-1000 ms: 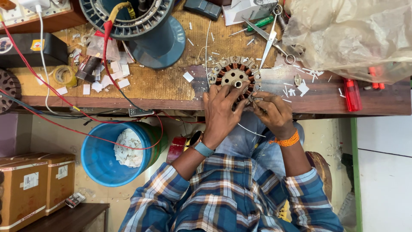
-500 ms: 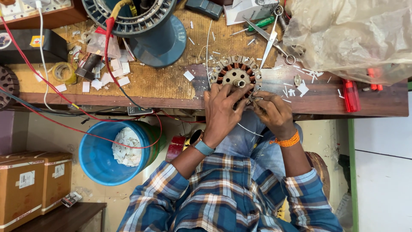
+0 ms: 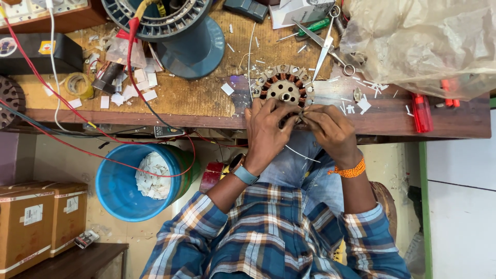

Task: The person inserts small white insulating pieces into the slots of a circular stator core. They use scissors to trim the pieces and tweezers to adjust them within the slots. The person repeatedly handles the stator, placing it on the table and picking it up to continue the assembly.

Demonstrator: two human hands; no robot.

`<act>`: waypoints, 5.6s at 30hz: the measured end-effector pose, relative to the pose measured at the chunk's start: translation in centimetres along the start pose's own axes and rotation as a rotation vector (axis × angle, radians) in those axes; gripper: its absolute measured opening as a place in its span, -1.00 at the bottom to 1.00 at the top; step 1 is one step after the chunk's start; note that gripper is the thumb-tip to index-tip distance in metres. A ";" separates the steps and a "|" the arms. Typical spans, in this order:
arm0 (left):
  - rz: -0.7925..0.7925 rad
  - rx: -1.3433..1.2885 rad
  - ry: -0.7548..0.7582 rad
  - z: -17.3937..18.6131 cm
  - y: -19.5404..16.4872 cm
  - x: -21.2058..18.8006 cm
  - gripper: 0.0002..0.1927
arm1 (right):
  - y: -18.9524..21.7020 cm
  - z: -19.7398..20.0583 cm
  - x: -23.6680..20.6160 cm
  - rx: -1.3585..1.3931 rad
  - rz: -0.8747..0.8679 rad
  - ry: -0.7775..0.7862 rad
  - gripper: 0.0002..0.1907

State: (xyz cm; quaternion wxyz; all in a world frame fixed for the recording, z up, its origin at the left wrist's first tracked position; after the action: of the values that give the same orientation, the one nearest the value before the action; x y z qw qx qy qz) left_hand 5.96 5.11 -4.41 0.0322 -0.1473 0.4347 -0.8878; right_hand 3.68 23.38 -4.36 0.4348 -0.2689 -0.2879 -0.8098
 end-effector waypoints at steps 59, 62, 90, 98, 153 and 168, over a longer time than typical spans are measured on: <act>-0.316 0.046 -0.019 -3.7 2.7 0.4 -0.79 | 3.2 4.9 -0.6 0.490 -0.732 0.692 -0.32; -0.302 0.024 -0.041 -3.8 3.2 0.1 -0.82 | 2.9 4.4 0.4 -0.051 -0.661 0.442 -0.24; -0.333 0.026 -0.015 -1.5 1.2 1.7 -0.75 | 1.8 3.6 0.6 0.395 -0.490 0.606 -0.60; -0.331 0.031 -0.034 -1.6 1.5 2.0 -0.82 | 1.9 3.8 1.5 -0.151 -0.620 0.673 -0.70; -0.453 0.094 -0.042 -1.6 1.4 1.5 -0.81 | 4.0 7.0 -2.9 0.612 -0.836 -0.333 -0.90; -0.075 -0.130 -0.022 -0.3 1.9 4.8 -0.66 | -6.6 -0.4 11.6 -0.403 -0.513 0.028 -0.45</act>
State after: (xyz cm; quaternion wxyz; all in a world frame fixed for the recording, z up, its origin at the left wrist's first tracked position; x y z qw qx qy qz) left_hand 1.18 3.25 -4.97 -0.0058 -0.1752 0.4852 -0.8566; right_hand -7.64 19.77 1.83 0.1584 -0.2567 -0.1743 -0.9373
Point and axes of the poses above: each hand's wrist, its own x-axis towards the middle knuckle, its own z-axis out of the back of the hand, y = z × x, the point moved 1 cm from there along x, towards the middle knuckle, and after that the axes turned 13 degrees about z, right-handed, at the moved point
